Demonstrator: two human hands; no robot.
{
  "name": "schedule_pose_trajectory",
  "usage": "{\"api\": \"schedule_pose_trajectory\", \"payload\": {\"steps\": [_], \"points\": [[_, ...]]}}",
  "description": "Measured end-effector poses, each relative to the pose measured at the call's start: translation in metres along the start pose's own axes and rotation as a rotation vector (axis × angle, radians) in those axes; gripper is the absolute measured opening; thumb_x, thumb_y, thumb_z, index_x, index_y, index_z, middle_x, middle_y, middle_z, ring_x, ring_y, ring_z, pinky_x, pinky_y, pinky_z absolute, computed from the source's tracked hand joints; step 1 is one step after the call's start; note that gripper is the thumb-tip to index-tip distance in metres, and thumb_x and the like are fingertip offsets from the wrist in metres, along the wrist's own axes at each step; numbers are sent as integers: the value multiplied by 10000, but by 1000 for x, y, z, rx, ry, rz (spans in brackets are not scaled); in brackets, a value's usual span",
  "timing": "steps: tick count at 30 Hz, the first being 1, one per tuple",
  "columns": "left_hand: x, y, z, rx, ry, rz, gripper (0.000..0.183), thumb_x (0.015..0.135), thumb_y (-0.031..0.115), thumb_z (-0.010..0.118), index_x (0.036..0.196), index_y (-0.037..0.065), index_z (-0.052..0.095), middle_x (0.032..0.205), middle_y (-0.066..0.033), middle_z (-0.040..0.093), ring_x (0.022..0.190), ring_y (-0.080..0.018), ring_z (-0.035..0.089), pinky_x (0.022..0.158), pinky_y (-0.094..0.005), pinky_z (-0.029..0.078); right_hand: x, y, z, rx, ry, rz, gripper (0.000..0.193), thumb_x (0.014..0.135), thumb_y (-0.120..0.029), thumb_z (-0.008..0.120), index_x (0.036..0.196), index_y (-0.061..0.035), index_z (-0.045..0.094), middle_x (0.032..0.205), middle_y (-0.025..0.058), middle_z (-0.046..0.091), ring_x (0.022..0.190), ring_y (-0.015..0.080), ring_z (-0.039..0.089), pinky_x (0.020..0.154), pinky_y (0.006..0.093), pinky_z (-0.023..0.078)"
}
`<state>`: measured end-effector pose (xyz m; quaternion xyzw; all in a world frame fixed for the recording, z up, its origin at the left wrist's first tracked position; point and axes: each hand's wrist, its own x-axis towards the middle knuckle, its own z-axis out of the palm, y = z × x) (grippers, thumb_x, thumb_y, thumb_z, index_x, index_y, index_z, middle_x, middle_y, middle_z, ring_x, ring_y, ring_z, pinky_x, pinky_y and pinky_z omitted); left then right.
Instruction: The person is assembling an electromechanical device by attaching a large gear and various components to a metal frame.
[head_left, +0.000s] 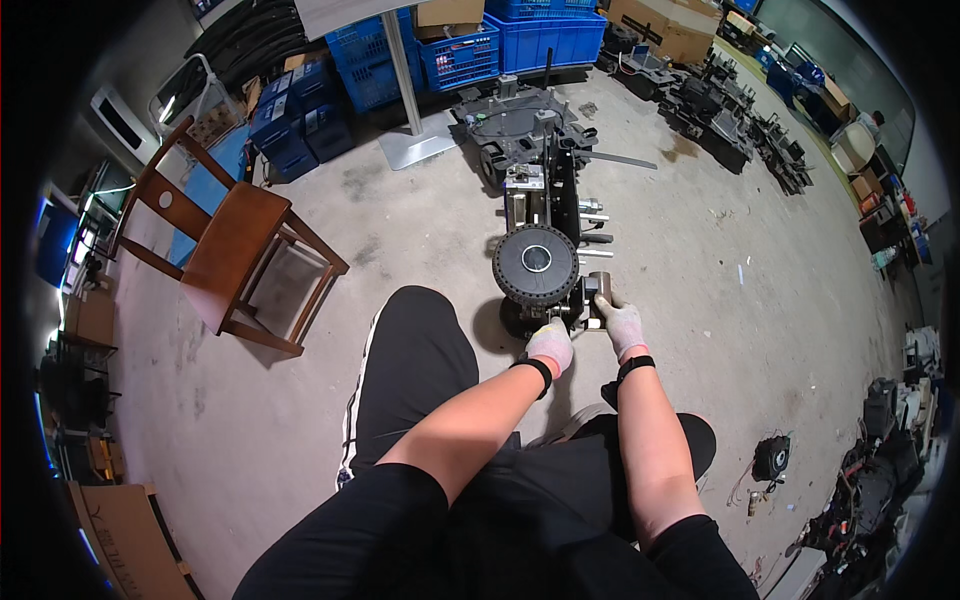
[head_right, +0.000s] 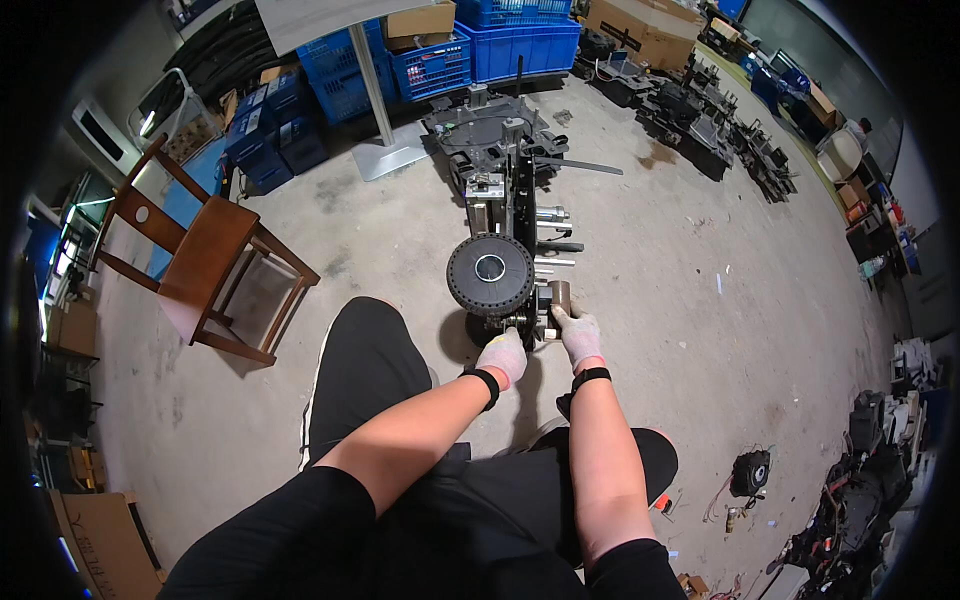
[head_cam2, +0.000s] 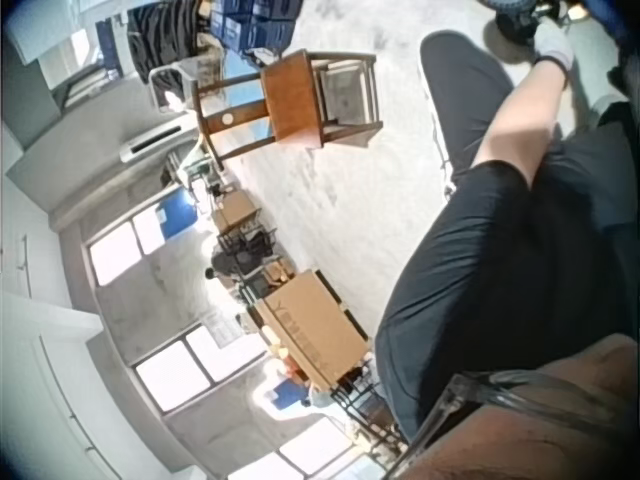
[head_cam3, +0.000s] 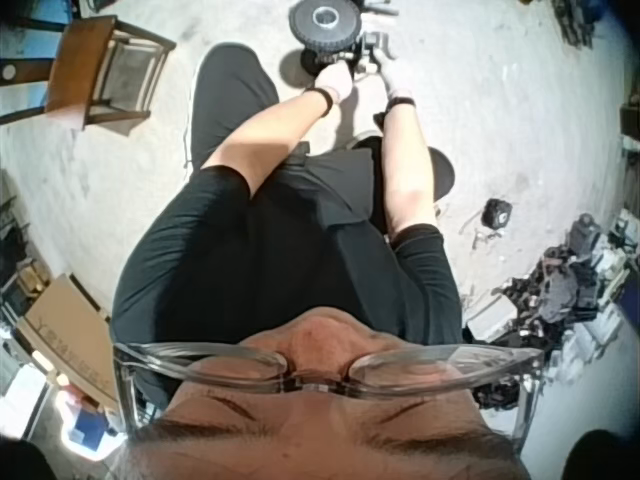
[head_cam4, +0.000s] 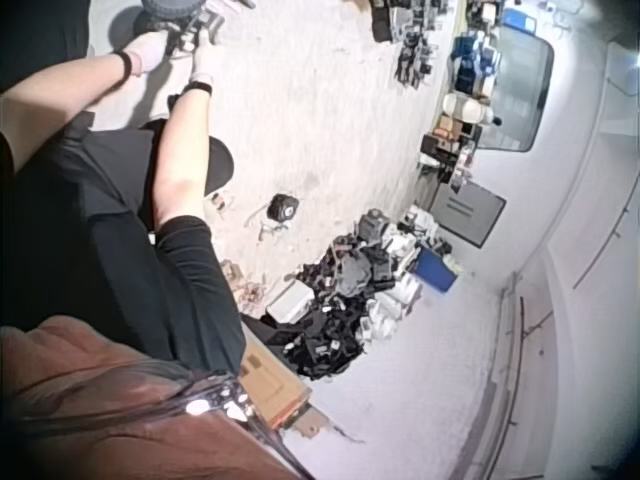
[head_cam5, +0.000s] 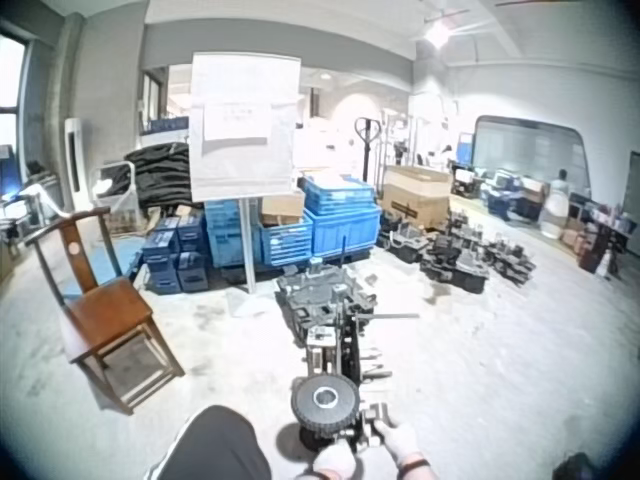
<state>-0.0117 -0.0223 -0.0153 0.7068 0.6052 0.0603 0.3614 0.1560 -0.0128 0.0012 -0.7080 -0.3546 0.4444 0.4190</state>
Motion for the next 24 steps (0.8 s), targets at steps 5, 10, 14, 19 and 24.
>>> {"api": "schedule_pose_trajectory", "payload": {"steps": [5, 10, 14, 19, 24], "points": [[34, -15, 13, 290, -188, 229, 278, 858, 173, 572, 1035, -29, 642, 1037, -262, 665, 998, -374, 655, 862, -431, 530, 7, 9, 2, -13, 33, -19, 407, 906, -195, 651, 1250, 19, 605, 1028, 93, 690, 871, 158, 650, 764, 293, 511], [40, -5, -4, 848, -348, 558, 218, 824, 235, 670, 954, 81, 754, 1037, -161, 699, 978, -294, 678, 873, -390, 528, 10, 11, 0, 0, 4, -23, 413, 900, -204, 658, 1245, 19, 609, 1031, 106, 693, 873, 172, 656, 765, 299, 514], [33, -1, -15, 254, -261, 288, 248, 782, 218, 712, 991, 90, 749, 1008, -155, 705, 957, -284, 681, 863, -388, 527, 7, 7, -1, -113, 40, -40, 419, 896, -210, 661, 1240, 24, 609, 1029, 116, 694, 877, 173, 656, 770, 300, 515], [41, -8, -12, 682, -369, 484, 294, 749, 224, 758, 1005, 81, 741, 1029, -144, 704, 967, -268, 675, 849, -390, 528, 4, 2, 0, -36, 13, -7, 430, 894, -206, 662, 1254, 21, 600, 1038, 116, 694, 886, 170, 657, 778, 300, 514], [20, -11, -3, 165, -407, 286, 339, 928, 156, 447, 1179, -44, 558, 978, -199, 682, 783, -284, 679, 722, -368, 541, 5, 5, 0, 68, 13, -5, 406, 877, -219, 686, 1206, 14, 637, 1015, 120, 707, 870, 175, 660, 787, 309, 508]]}}
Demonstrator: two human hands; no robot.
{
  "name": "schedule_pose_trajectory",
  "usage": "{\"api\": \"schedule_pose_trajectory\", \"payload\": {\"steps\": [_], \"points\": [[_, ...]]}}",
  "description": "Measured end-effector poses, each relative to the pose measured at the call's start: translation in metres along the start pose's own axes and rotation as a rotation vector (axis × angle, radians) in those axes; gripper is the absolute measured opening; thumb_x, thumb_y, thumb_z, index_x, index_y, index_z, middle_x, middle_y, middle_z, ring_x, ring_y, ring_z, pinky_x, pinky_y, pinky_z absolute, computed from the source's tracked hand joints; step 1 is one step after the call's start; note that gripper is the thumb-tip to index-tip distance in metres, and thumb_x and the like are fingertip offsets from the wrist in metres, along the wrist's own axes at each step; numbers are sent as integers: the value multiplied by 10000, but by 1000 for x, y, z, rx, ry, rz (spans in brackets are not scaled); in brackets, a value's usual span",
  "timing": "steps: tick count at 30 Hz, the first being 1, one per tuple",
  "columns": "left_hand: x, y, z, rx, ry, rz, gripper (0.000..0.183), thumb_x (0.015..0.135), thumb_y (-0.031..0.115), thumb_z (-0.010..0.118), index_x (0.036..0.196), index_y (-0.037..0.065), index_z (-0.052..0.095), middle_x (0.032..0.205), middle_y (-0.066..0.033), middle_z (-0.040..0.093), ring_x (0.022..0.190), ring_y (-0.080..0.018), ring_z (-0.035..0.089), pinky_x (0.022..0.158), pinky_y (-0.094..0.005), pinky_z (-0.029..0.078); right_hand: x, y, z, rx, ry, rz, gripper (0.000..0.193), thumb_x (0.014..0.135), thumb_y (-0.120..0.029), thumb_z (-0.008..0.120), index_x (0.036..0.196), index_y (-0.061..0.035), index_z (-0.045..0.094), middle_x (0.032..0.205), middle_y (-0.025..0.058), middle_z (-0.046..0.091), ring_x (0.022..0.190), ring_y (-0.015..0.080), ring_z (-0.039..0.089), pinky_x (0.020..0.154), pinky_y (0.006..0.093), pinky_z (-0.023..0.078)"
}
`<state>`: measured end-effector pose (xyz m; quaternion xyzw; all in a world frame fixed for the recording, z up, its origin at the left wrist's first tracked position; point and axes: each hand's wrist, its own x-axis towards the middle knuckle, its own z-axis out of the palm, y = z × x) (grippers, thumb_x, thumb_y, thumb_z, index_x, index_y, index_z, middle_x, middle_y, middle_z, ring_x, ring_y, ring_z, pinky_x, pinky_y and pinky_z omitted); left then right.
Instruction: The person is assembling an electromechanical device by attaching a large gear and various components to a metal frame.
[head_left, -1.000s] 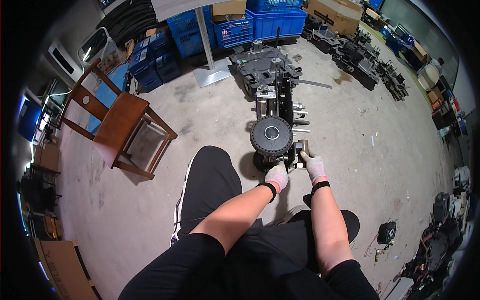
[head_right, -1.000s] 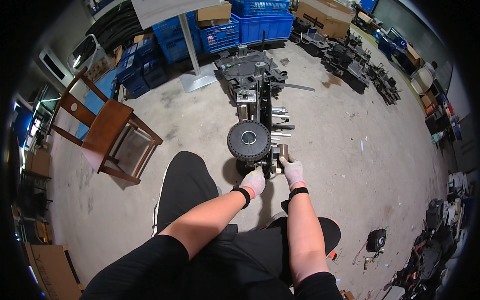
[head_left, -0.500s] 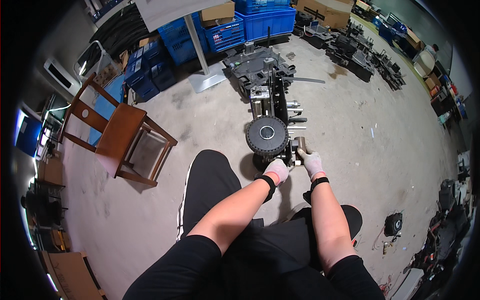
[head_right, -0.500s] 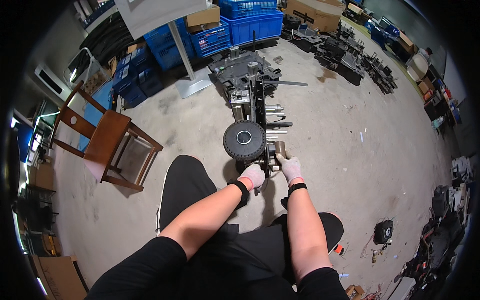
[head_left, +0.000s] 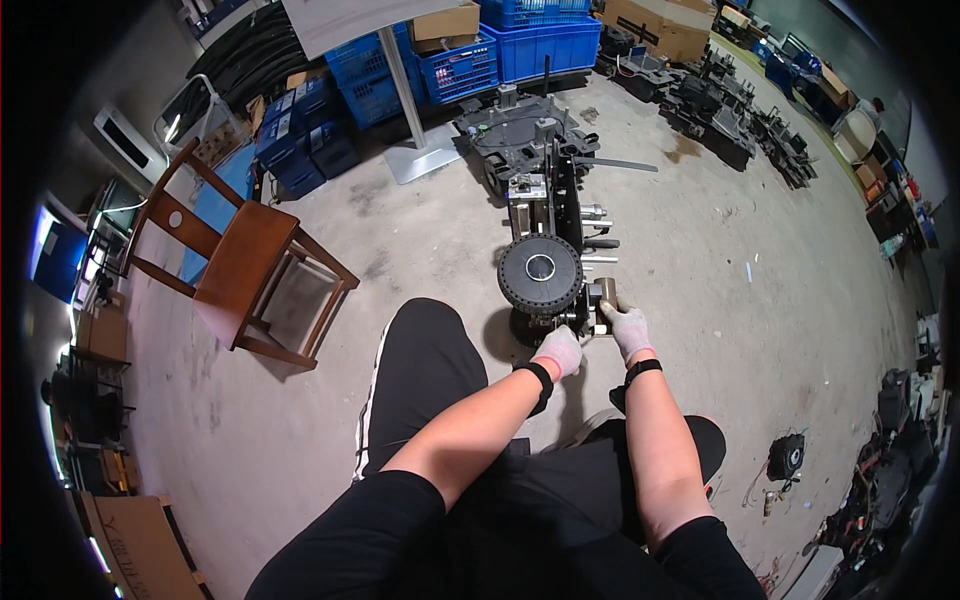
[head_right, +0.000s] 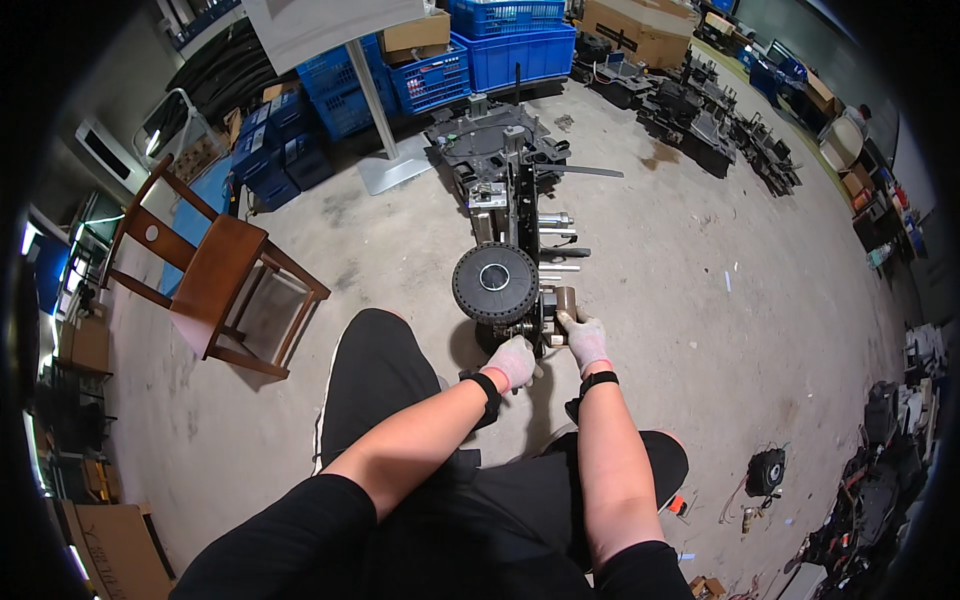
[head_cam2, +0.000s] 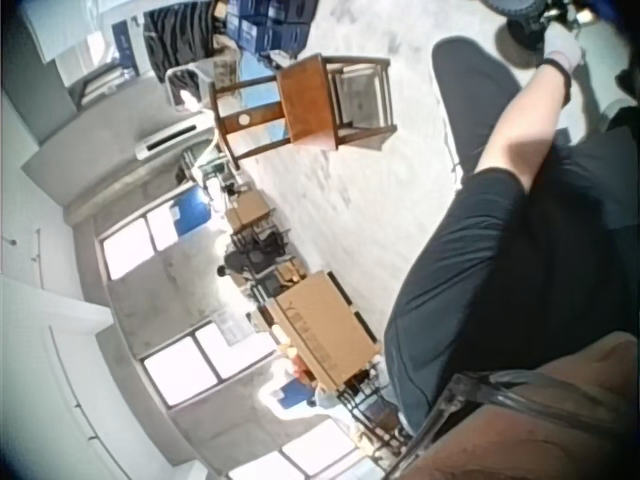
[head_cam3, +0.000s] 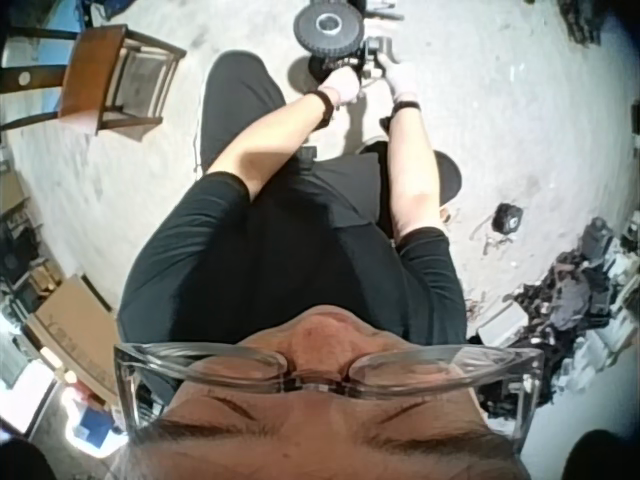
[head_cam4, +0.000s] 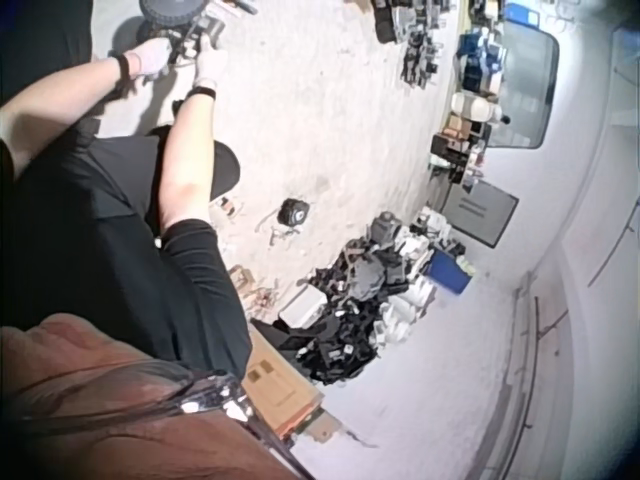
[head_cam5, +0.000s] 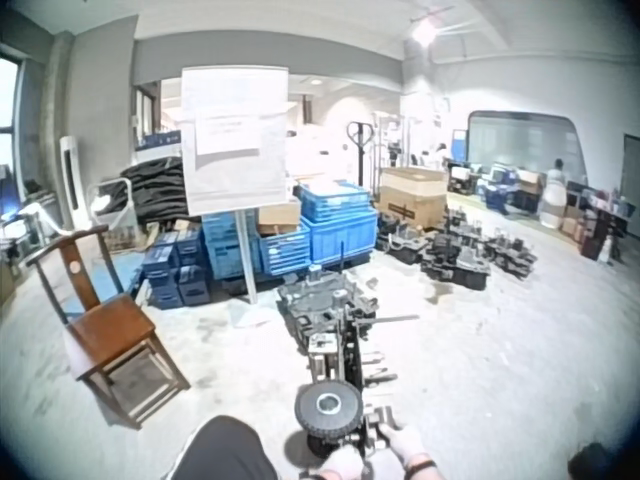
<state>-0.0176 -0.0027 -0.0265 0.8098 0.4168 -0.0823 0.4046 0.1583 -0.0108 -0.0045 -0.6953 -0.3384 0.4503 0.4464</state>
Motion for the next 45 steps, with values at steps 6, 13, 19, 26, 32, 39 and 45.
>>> {"api": "schedule_pose_trajectory", "payload": {"steps": [6, 13, 19, 26, 32, 39, 45], "points": [[-31, 25, 7, -669, 445, -191, 292, 941, 140, 428, 1145, -58, 499, 775, -212, 677, 606, -284, 668, 539, -369, 517, 3, 6, -1, -25, -3, -8, 440, 871, -224, 687, 1225, 28, 619, 1025, 135, 703, 875, 179, 664, 783, 310, 509], [-29, 27, 7, -1129, 398, -212, 281, 1001, 216, 412, 1052, 50, 633, 762, -76, 652, 492, -143, 550, 433, -318, 435, -1, 0, -2, -40, -39, 4, 422, 898, -177, 657, 1270, 12, 591, 1062, 102, 684, 896, 163, 650, 789, 294, 516], [-28, 42, 5, -1618, 320, -237, 240, 1015, 215, 397, 1168, 83, 526, 719, -14, 571, 479, -100, 493, 393, -254, 381, -2, -2, -1, -74, -27, 7, 427, 898, -182, 658, 1277, 5, 588, 1063, 102, 685, 891, 165, 650, 785, 293, 516], [-31, 47, 13, -1585, 402, -247, 200, 1019, 185, 363, 1177, 118, 464, 758, -19, 503, 511, -111, 455, 408, -260, 363, -5, -6, -3, -132, -35, -1, 430, 910, -217, 644, 1271, 10, 590, 1054, 114, 688, 900, 169, 645, 793, 304, 508], [-17, 39, 16, -1871, 323, -245, 169, 1034, 248, 341, 1104, 168, 472, 662, 10, 407, 474, -122, 368, 387, -283, 307, -7, -7, -1, -85, -20, -14, 425, 906, -217, 651, 1253, 22, 601, 1053, 120, 689, 914, 173, 648, 808, 297, 506], [-11, 39, 23, -1808, 355, -269, 164, 1024, 231, 334, 1086, 161, 468, 638, 10, 397, 456, -122, 364, 381, -286, 298, -9, -10, -1, -77, -14, -9, 445, 891, -219, 667, 1259, 23, 596, 1049, 129, 690, 913, 181, 652, 809, 300, 505], [13, 24, 51, -1444, 600, -280, 172, 1001, 170, 371, 1035, 102, 526, 631, -8, 447, 509, -135, 433, 457, -317, 373, -9, -10, 0, -53, -11, 1, 442, 885, -208, 674, 1253, 24, 600, 1032, 130, 694, 892, 181, 656, 791, 300, 510]]}}
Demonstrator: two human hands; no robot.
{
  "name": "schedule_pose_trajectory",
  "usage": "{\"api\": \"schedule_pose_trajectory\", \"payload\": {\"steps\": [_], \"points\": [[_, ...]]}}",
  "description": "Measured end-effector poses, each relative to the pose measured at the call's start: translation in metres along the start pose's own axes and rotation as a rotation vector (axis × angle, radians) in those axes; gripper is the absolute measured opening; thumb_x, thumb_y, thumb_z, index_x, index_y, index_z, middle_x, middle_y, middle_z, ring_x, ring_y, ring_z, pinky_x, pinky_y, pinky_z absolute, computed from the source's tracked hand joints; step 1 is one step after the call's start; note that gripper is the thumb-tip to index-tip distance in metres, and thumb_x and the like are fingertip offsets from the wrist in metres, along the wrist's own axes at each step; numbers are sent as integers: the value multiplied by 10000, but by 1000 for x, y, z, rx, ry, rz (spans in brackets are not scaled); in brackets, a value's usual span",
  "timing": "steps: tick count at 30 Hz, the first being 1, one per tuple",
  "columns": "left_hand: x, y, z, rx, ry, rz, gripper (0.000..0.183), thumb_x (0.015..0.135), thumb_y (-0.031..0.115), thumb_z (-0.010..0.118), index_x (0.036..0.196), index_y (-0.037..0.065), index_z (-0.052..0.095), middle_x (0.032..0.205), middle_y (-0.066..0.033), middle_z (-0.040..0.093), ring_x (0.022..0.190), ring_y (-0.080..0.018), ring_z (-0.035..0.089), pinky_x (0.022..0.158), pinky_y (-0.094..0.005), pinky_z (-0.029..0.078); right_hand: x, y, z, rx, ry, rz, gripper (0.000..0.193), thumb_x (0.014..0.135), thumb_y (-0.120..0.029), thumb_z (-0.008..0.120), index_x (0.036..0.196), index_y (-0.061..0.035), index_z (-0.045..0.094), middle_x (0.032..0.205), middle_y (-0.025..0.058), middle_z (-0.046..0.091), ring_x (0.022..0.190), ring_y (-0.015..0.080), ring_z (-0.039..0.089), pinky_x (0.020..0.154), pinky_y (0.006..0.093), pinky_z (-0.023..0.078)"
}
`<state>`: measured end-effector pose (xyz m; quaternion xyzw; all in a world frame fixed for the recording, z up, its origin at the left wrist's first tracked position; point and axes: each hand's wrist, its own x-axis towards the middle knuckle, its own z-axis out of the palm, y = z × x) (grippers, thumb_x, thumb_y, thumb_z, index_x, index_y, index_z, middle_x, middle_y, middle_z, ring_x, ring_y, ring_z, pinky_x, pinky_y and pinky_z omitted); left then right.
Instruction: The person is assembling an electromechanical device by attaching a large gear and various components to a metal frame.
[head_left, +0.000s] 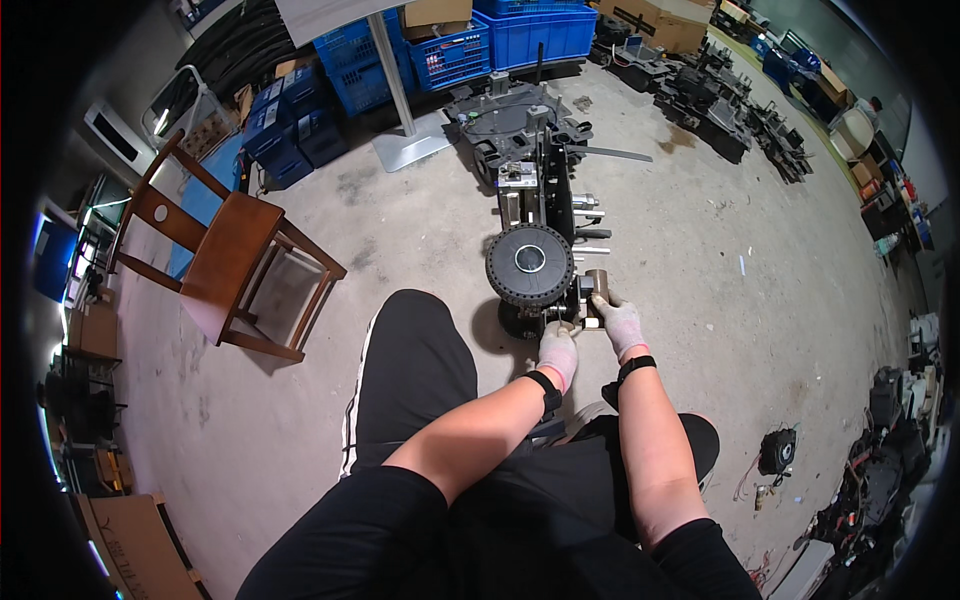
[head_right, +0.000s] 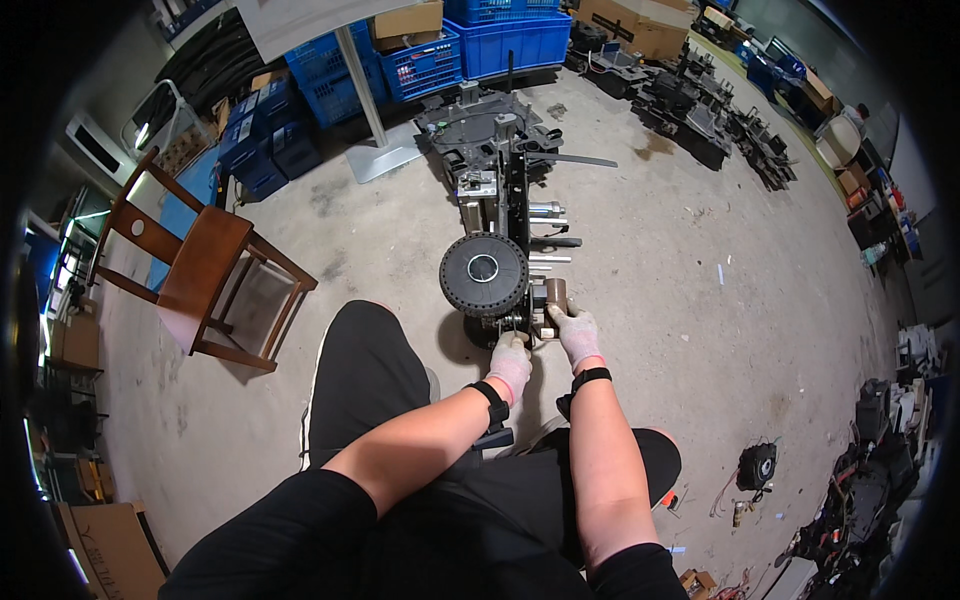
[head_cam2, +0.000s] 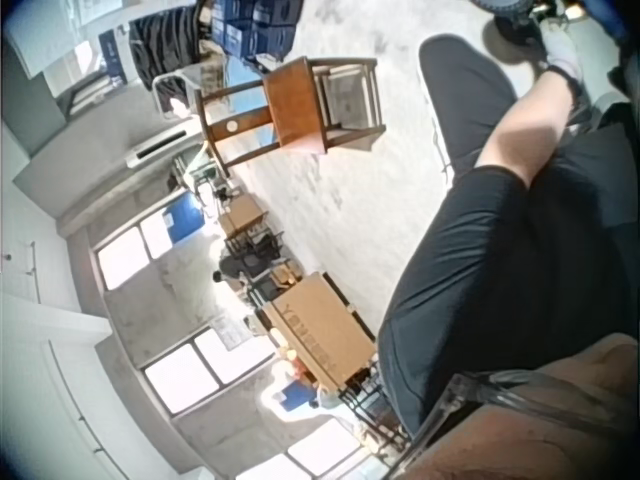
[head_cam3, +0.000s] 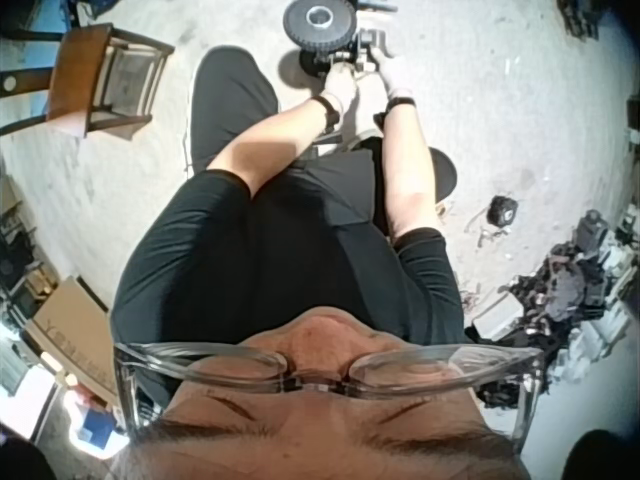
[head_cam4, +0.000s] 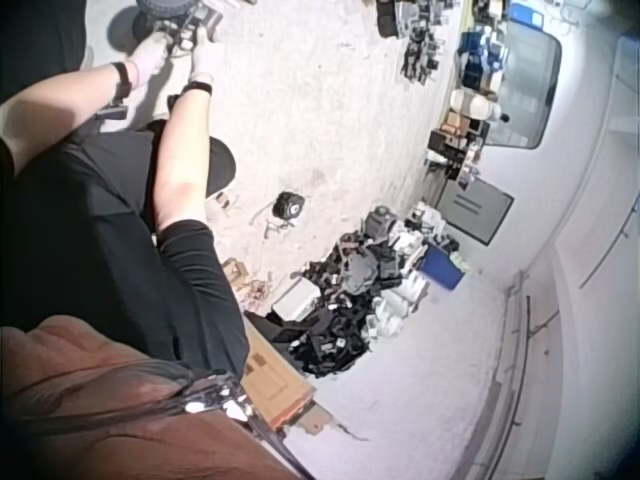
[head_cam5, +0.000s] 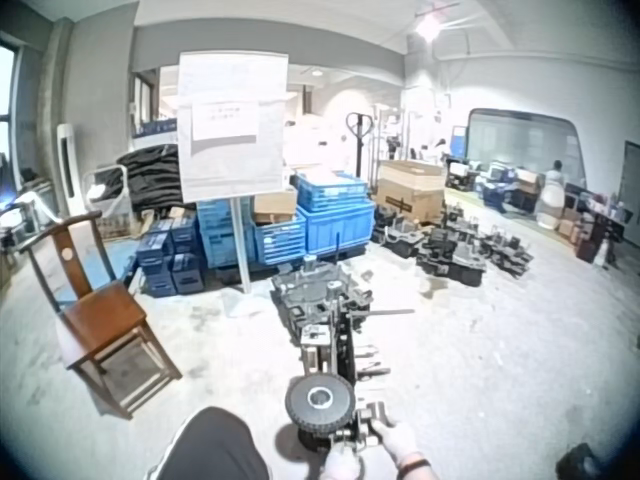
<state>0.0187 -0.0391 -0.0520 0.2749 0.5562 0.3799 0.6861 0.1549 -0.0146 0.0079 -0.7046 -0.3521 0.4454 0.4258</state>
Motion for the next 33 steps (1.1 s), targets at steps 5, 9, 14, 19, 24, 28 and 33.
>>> {"api": "schedule_pose_trajectory", "payload": {"steps": [5, 9, 14, 19, 24, 28, 33], "points": [[-1, -6, 1, 279, 107, 94, 196, 967, 153, 418, 1011, 76, 593, 928, -163, 641, 911, -315, 604, 854, -395, 449, 0, 0, 0, -4, -3, 10, 453, 881, -206, 683, 1259, 26, 594, 1037, 128, 693, 890, 176, 657, 783, 298, 513], [-17, 10, 3, 363, 199, 299, 215, 977, 128, 405, 1032, 42, 595, 807, -119, 602, 747, -251, 582, 730, -373, 474, -2, -4, 1, -11, -11, -8, 451, 893, -205, 669, 1272, 25, 585, 1056, 130, 689, 909, 181, 653, 803, 301, 508], [-28, 35, -6, 453, 162, 371, 250, 964, 134, 409, 1108, 37, 589, 1000, -200, 657, 973, -378, 612, 879, -423, 458, 0, -7, -1, -153, 3, -35, 427, 906, -195, 651, 1277, 6, 589, 1056, 120, 690, 917, 176, 647, 814, 303, 504], [-33, 57, -23, 853, 30, 283, 297, 966, 195, 391, 1115, 19, 577, 1089, -255, 635, 1028, -422, 602, 893, -463, 475, 13, -3, 0, -93, -46, -31, 443, 877, -182, 676, 1262, 20, 592, 1072, 148, 692, 937, 199, 657, 838, 311, 504], [-28, 65, -32, 1102, -17, 258, 340, 968, 240, 376, 1139, 30, 583, 1098, -245, 640, 1041, -411, 604, 895, -490, 476, 20, 4, 3, -82, -36, -53, 394, 919, -137, 626, 1282, 5, 577, 1061, 84, 677, 884, 156, 647, 766, 305, 529], [-29, 60, -34, 1012, -28, 391, 324, 963, 233, 369, 1093, 33, 589, 1060, -266, 642, 1014, -425, 614, 875, -522, 477, 17, 8, 4, -2, -50, -15, 389, 922, -136, 623, 1281, 5, 579, 1068, 86, 675, 898, 155, 642, 780, 296, 520], [-32, 56, -34, 1079, 10, 434, 318, 962, 239, 387, 1107, 56, 602, 1011, -230, 667, 973, -419, 629, 839, -522, 486, 9, 5, 4, 20, -21, 5, 390, 923, -146, 625, 1280, 4, 585, 1056, 85, 680, 877, 156, 642, 781, 294, 514]]}}
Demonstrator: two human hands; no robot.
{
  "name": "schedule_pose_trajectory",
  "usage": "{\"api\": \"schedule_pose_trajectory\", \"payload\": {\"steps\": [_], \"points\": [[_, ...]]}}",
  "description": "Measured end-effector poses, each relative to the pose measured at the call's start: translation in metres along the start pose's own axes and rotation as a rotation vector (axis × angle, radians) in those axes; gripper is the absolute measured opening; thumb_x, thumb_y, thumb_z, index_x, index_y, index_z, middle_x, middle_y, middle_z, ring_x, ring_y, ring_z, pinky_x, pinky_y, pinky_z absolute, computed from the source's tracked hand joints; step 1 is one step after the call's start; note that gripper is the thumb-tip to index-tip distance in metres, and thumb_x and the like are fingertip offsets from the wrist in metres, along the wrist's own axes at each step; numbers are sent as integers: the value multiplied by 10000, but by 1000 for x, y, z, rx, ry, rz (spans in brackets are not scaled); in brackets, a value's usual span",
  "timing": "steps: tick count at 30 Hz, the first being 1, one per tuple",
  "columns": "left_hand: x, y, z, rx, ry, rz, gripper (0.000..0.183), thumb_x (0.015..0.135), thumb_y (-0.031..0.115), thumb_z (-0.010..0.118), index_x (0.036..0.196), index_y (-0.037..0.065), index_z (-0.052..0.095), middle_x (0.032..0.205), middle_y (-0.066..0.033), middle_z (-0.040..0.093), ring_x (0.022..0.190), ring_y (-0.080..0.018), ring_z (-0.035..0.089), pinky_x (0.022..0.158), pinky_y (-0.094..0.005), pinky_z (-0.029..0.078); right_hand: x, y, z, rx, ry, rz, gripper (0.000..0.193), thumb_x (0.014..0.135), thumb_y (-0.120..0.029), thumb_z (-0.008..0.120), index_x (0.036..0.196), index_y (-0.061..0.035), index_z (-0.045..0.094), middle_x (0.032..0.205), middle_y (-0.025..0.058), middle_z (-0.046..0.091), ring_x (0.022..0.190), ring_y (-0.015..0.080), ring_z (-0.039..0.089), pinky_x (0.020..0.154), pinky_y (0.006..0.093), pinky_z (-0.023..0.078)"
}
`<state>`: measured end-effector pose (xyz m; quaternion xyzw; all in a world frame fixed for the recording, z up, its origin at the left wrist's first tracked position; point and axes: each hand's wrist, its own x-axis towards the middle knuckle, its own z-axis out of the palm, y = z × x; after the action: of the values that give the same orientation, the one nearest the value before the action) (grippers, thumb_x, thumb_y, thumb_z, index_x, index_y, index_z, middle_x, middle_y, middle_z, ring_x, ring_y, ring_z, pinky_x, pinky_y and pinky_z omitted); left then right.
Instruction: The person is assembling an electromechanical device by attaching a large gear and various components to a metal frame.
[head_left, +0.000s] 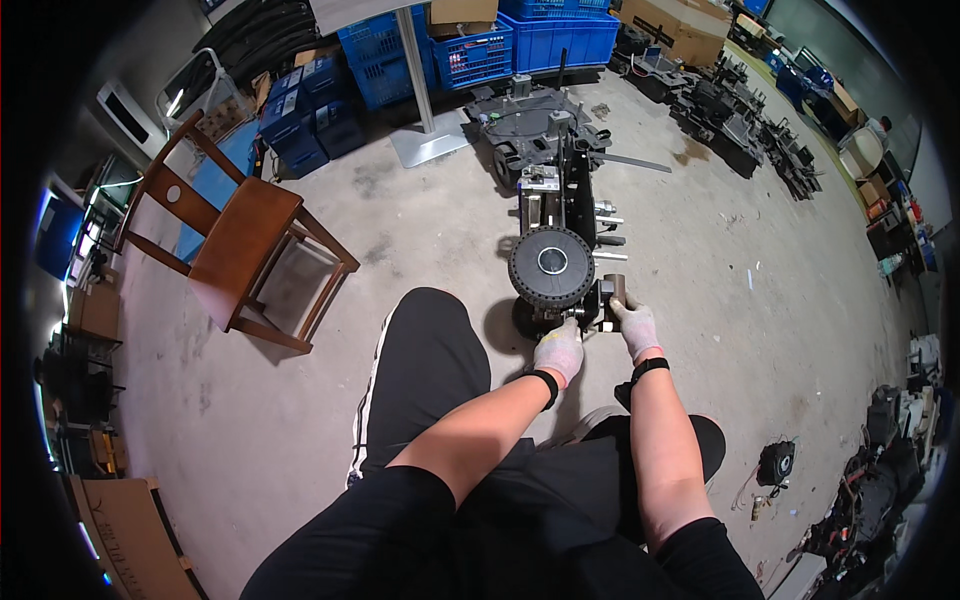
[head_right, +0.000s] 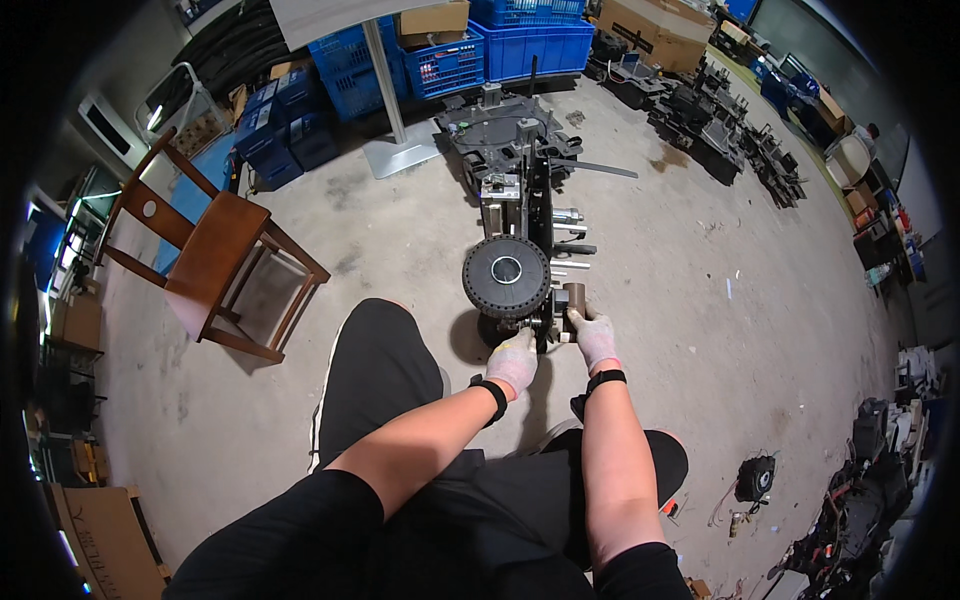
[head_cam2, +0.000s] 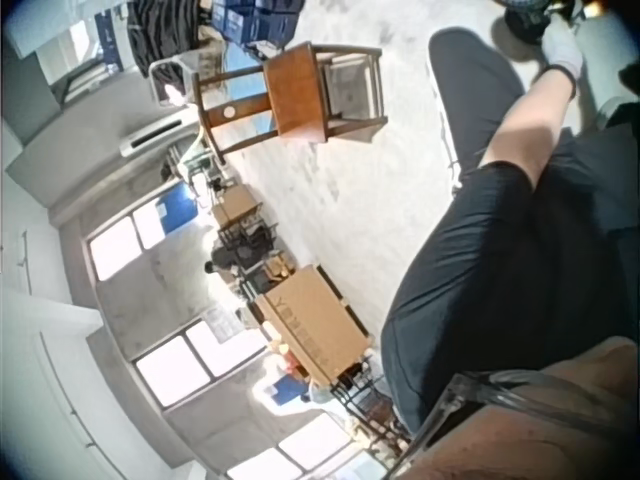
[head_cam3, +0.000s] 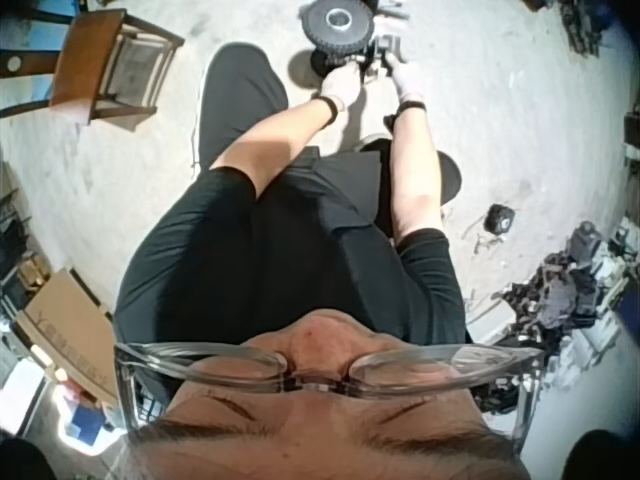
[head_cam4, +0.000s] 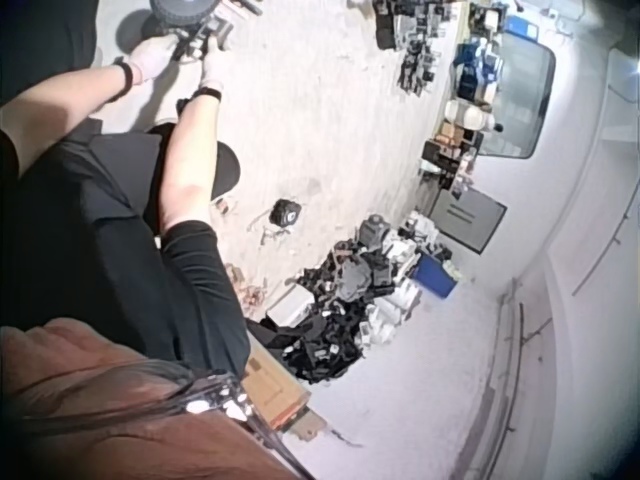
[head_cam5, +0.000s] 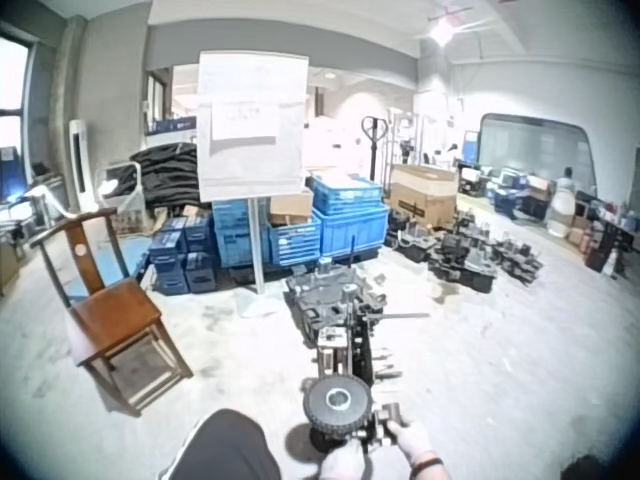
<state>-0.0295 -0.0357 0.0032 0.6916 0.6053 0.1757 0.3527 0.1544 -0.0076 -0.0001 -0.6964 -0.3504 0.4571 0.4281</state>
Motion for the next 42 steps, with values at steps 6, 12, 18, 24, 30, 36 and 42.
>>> {"api": "schedule_pose_trajectory", "payload": {"steps": [6, 12, 18, 24, 30, 36, 42], "points": [[-1, 1, 0, -15, -26, -43, 383, 961, 269, 419, 1222, 43, 587, 1034, -241, 657, 975, -409, 625, 855, -495, 488, -10, -10, 0, -60, 12, 24, 402, 919, -198, 634, 1254, 23, 600, 1023, 97, 689, 862, 160, 645, 763, 298, 513], [4, 1, -1, -36, -52, -38, 364, 956, 244, 428, 1199, 31, 597, 1071, -240, 649, 1019, -401, 612, 894, -477, 481, -10, -15, -2, -111, 13, 11, 423, 917, -205, 635, 1279, 9, 588, 1023, 88, 687, 856, 158, 640, 759, 305, 510], [8, 0, -5, -114, -21, 65, 340, 947, 228, 445, 1118, 4, 635, 1055, -247, 651, 1032, -396, 607, 900, -461, 486, -3, -5, 2, -16, 2, -8, 419, 913, -157, 636, 1296, 2, 574, 1044, 86, 682, 865, 149, 640, 773, 288, 511], [18, 17, -19, -673, -269, -144, 282, 967, 231, 479, 846, 21, 623, 722, -101, 638, 540, -217, 582, 502, -366, 460, 1, 2, -1, -10, -15, 0, 406, 928, -153, 614, 1303, -2, 567, 1053, 72, 673, 881, 146, 632, 778, 289, 514], [23, 37, -44, -1167, -435, -531, 186, 983, 203, 458, 940, 86, 596, 711, -7, 570, 488, -101, 454, 421, -255, 345, 4, 4, -2, -48, -11, -9, 423, 930, -169, 615, 1313, 0, 556, 1082, 88, 673, 912, 153, 631, 801, 295, 509], [15, 31, -47, -1114, -452, -479, 252, 1005, 202, 395, 1000, 11, 558, 847, -39, 621, 558, -82, 467, 418, -220, 346, 3, 3, -3, -24, -14, -57, 494, 886, -201, 669, 1306, 29, 549, 1089, 154, 683, 959, 201, 651, 853, 316, 502], [22, 14, -31, -1627, -493, -681, 211, 1028, 184, 371, 1003, 39, 522, 927, -95, 668, 582, -116, 521, 453, -231, 385, 3, -2, -3, -115, -2, -81, 470, 913, -192, 643, 1329, 0, 541, 1088, 96, 675, 893, 146, 637, 783, 286, 510]]}}
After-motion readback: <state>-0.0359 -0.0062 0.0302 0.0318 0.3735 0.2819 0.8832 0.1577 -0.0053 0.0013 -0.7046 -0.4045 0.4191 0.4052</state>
